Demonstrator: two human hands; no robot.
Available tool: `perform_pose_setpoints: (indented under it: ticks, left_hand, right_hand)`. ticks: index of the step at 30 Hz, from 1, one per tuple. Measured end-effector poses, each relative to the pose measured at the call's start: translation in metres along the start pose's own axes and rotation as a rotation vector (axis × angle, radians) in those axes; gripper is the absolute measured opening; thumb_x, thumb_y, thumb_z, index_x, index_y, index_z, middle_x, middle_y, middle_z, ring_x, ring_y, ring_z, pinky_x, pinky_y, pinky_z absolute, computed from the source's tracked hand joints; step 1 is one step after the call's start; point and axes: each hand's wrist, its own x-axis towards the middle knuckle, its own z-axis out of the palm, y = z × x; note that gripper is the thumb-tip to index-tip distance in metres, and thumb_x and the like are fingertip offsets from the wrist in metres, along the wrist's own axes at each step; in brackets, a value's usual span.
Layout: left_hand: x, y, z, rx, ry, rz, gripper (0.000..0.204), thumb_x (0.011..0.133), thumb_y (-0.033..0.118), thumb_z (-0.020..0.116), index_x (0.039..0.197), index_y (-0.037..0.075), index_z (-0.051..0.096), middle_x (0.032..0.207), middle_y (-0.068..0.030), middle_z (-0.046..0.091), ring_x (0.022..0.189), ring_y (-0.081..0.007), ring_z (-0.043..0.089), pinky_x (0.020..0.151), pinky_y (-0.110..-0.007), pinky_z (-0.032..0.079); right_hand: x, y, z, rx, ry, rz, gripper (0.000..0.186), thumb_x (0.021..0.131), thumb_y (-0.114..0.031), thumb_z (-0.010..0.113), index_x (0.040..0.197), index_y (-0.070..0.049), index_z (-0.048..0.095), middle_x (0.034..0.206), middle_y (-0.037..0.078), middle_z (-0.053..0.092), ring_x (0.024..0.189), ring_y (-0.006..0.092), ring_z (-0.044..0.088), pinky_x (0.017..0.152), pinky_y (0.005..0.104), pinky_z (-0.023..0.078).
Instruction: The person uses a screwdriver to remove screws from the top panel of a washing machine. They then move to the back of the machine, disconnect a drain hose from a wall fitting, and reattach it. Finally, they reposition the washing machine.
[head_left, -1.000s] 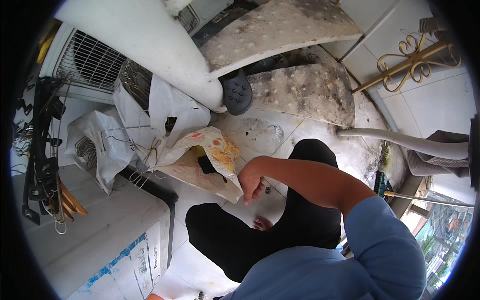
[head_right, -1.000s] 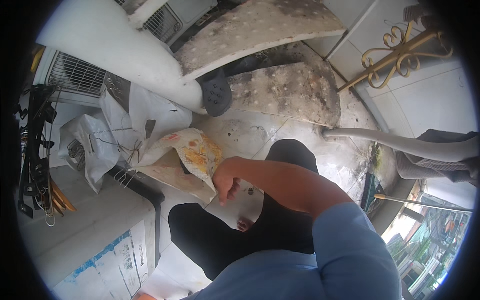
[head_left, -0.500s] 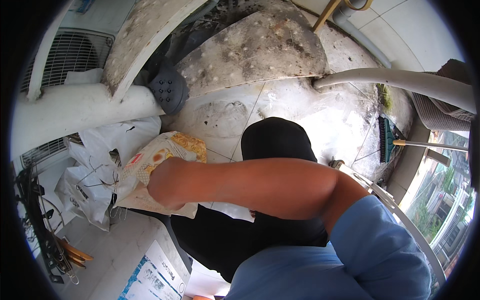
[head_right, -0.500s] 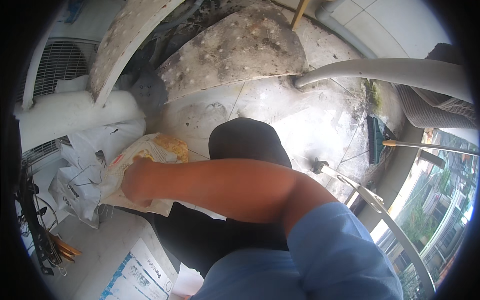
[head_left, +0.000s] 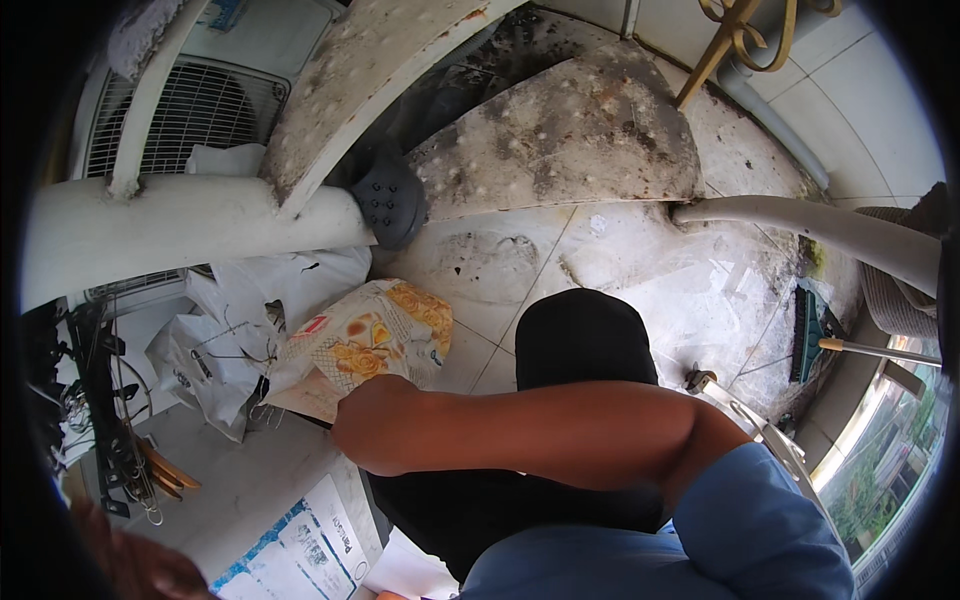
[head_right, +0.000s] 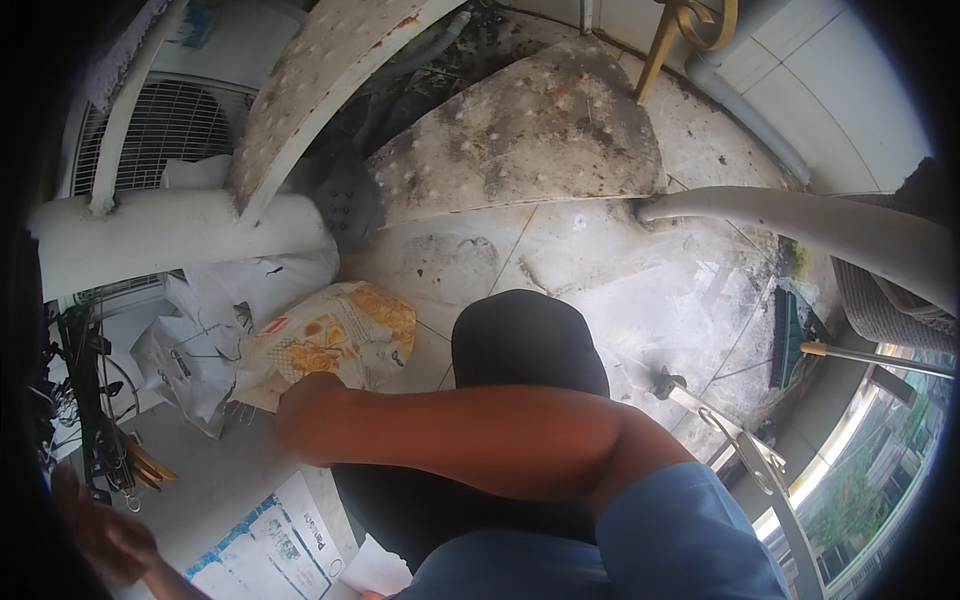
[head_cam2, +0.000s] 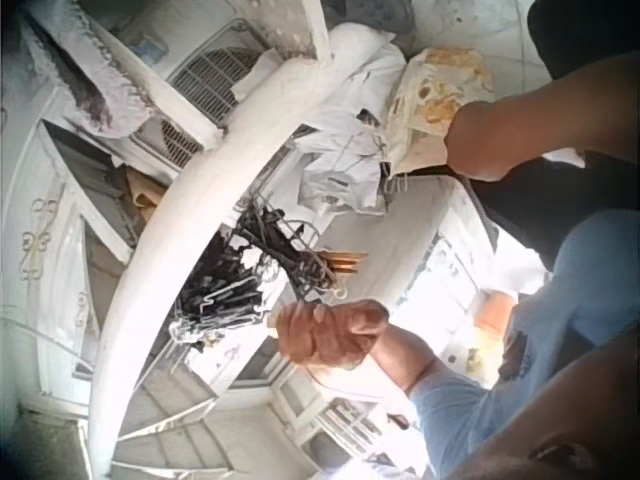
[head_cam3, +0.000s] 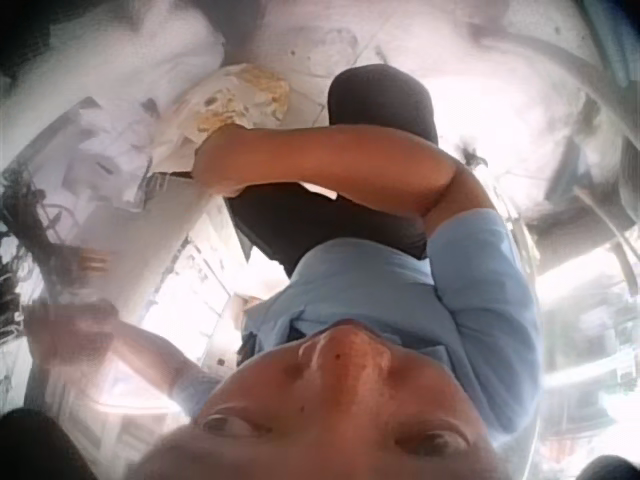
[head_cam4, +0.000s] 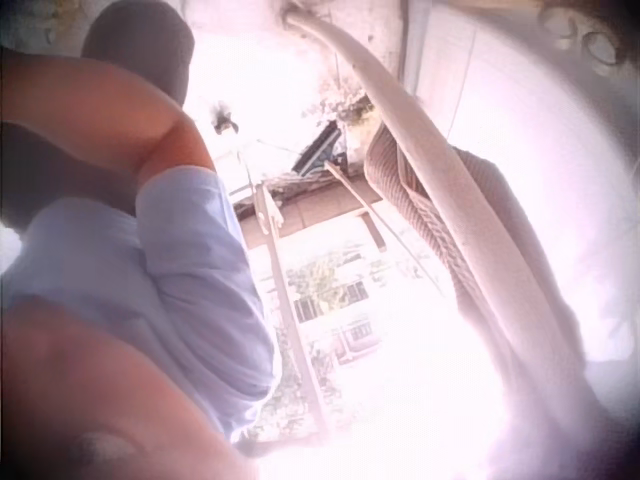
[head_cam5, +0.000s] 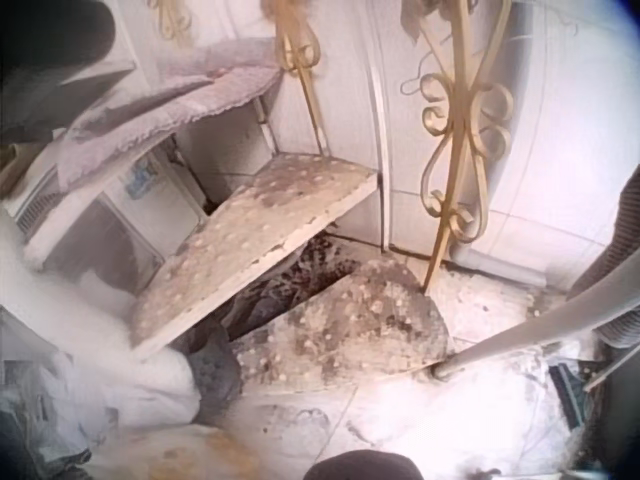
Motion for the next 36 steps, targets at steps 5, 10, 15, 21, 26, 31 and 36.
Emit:
perform_pose_setpoints:
  ticks: [5,10,15,21,26,31,36]
  left_hand:
    - [0.157,0.156,0.189,-1.030,0.178,-0.404,0.042,0.095,0.026,0.070,0.123,-0.003,0.060,0.123,-0.0181,0.058,0.114,-0.0332,0.056,0.098,-0.044,0.045]
    - [0.164,0.205,0.277,-0.924,0.155,-0.586,0.061,0.102,0.046,0.057,0.138,-0.001,0.048,0.133,-0.0209,0.051,0.125,-0.0363,0.046,0.106,-0.049,0.038]
    - [0.170,0.200,0.312,-0.905,0.142,-0.552,0.063,0.102,0.048,0.054,0.141,-0.001,0.044,0.138,-0.0234,0.045,0.131,-0.0387,0.040,0.110,-0.052,0.034]
    - [0.178,0.207,0.322,-1.034,0.230,-0.542,0.062,0.104,0.042,0.052,0.142,-0.005,0.040,0.140,-0.0262,0.044,0.134,-0.0391,0.038,0.111,-0.052,0.033]
    - [0.178,0.207,0.326,-1.057,0.159,-0.503,0.062,0.105,0.042,0.046,0.142,-0.008,0.038,0.142,-0.0271,0.043,0.136,-0.0390,0.036,0.111,-0.051,0.032]
    - [0.176,0.201,0.319,-0.978,0.036,-0.473,0.074,0.107,0.056,0.029,0.145,-0.007,0.035,0.146,-0.0252,0.038,0.138,-0.0361,0.035,0.113,-0.049,0.029]
    - [0.175,0.200,0.323,-0.975,-0.012,-0.488,0.083,0.104,0.064,0.027,0.149,-0.006,0.033,0.147,-0.0232,0.037,0.141,-0.0341,0.036,0.116,-0.047,0.027]
  right_hand:
    - [-0.022,-0.010,-0.016,0.083,-0.056,0.091,0.021,0.078,-0.015,0.074,0.097,-0.009,0.080,0.101,0.013,0.075,0.091,0.0289,0.074,0.070,0.0397,0.059]
    - [-0.068,0.000,-0.056,0.154,0.144,0.024,0.014,0.079,-0.010,0.069,0.086,0.001,0.075,0.082,0.019,0.072,0.078,0.0331,0.072,0.065,0.0435,0.058]
    - [-0.098,0.106,-0.102,0.174,0.208,0.342,0.025,0.084,-0.022,0.071,0.089,0.002,0.074,0.083,0.022,0.071,0.085,0.0392,0.070,0.078,0.0451,0.055]
    - [-0.060,0.288,-0.127,-0.161,0.659,0.831,0.023,0.088,-0.021,0.066,0.100,-0.003,0.075,0.098,0.018,0.073,0.098,0.0362,0.070,0.086,0.0444,0.057]
    - [-0.020,0.394,-0.174,-0.388,0.545,0.924,0.029,0.090,-0.016,0.059,0.114,-0.008,0.074,0.114,0.014,0.073,0.112,0.0313,0.070,0.089,0.0416,0.058]
    - [0.016,0.463,-0.203,-0.564,0.481,0.912,0.030,0.090,-0.017,0.059,0.115,-0.009,0.073,0.117,0.014,0.071,0.114,0.0312,0.068,0.090,0.0423,0.056]
    - [0.029,0.505,-0.214,-0.629,0.475,0.933,0.030,0.091,-0.018,0.060,0.117,-0.009,0.073,0.120,0.014,0.070,0.115,0.0311,0.066,0.092,0.0431,0.055]
